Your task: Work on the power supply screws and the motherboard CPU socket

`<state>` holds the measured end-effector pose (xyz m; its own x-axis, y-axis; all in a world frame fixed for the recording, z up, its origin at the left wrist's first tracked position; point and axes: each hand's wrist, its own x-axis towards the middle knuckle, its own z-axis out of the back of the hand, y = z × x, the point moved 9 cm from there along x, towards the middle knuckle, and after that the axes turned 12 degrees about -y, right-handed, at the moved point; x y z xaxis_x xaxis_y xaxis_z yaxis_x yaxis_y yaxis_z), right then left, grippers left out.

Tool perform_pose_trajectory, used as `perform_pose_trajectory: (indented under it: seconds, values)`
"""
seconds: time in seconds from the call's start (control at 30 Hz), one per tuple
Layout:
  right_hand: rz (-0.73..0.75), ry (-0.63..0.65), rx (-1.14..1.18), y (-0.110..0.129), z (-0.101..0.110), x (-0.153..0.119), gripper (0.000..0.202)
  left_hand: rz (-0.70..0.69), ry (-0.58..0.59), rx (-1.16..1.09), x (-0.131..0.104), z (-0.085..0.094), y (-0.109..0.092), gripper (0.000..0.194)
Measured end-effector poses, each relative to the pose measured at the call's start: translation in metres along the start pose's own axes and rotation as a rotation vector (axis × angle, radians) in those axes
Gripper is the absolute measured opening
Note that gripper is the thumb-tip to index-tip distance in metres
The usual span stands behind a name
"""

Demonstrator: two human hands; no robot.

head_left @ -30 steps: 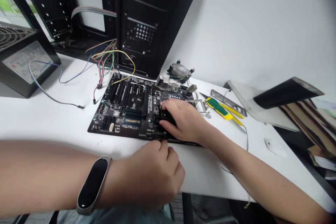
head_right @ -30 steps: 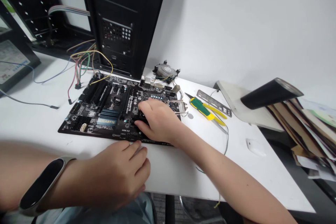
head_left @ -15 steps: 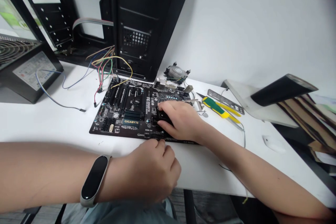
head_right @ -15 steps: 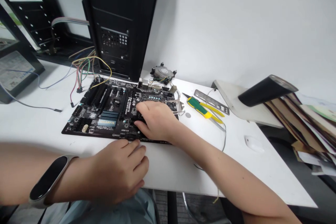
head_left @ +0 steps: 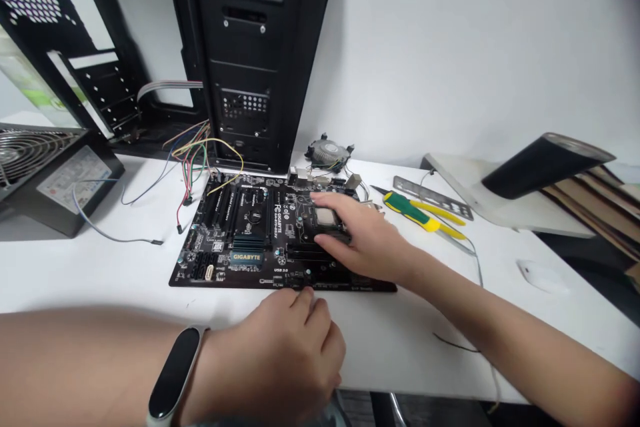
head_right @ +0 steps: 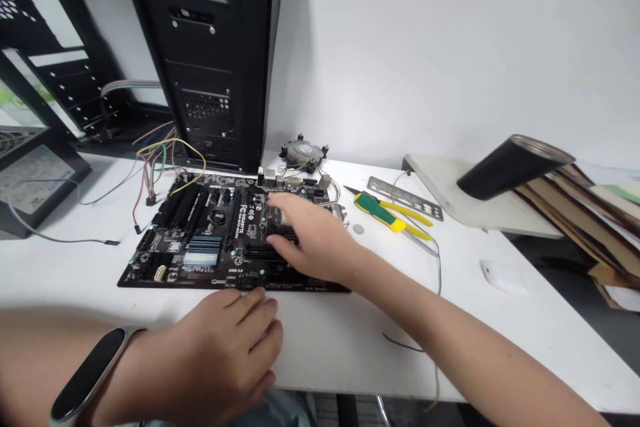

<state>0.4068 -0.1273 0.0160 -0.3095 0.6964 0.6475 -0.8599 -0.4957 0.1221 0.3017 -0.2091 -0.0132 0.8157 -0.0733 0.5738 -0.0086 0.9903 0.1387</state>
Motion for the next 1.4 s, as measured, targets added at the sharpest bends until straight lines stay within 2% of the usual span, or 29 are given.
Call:
perform_pose_trajectory:
  seconds: [0.2,0.3,0.47,0.6,0.77,0.9,1.23,1.4]
  values:
    - [-0.006,-0.21,-0.148,-0.01,0.064,0.002,0.038,-0.007,-0.008,-0.001,0.001,0.003,0.0,0.029]
    - [-0.041,-0.249,-0.235,-0.031,0.077,-0.014,0.032,-0.014,-0.005,0.003,0.003,0.004,0.0,0.027]
    - [-0.119,-0.208,-0.325,-0.08,0.071,-0.048,0.025,0.006,-0.004,0.013,0.006,0.004,0.002,0.029]
    - [-0.188,-0.14,-0.298,-0.101,0.06,-0.06,0.022,0.007,0.0,0.041,0.004,0.002,0.002,0.033]
    - [-0.234,-0.071,-0.227,-0.096,0.054,-0.06,0.022,0.001,-0.073,0.068,-0.006,0.001,-0.001,0.034]
    - [-0.245,-0.077,-0.206,-0.089,0.055,-0.058,0.024,-0.012,-0.14,0.098,-0.009,0.003,-0.004,0.03]
    - [-0.192,-0.084,-0.192,-0.08,0.051,-0.056,0.025,-0.038,-0.129,0.055,-0.002,0.0,-0.006,0.03]
    - [-0.194,-0.049,-0.161,-0.078,0.047,-0.055,0.03,0.031,-0.061,0.012,-0.003,-0.007,-0.001,0.014]
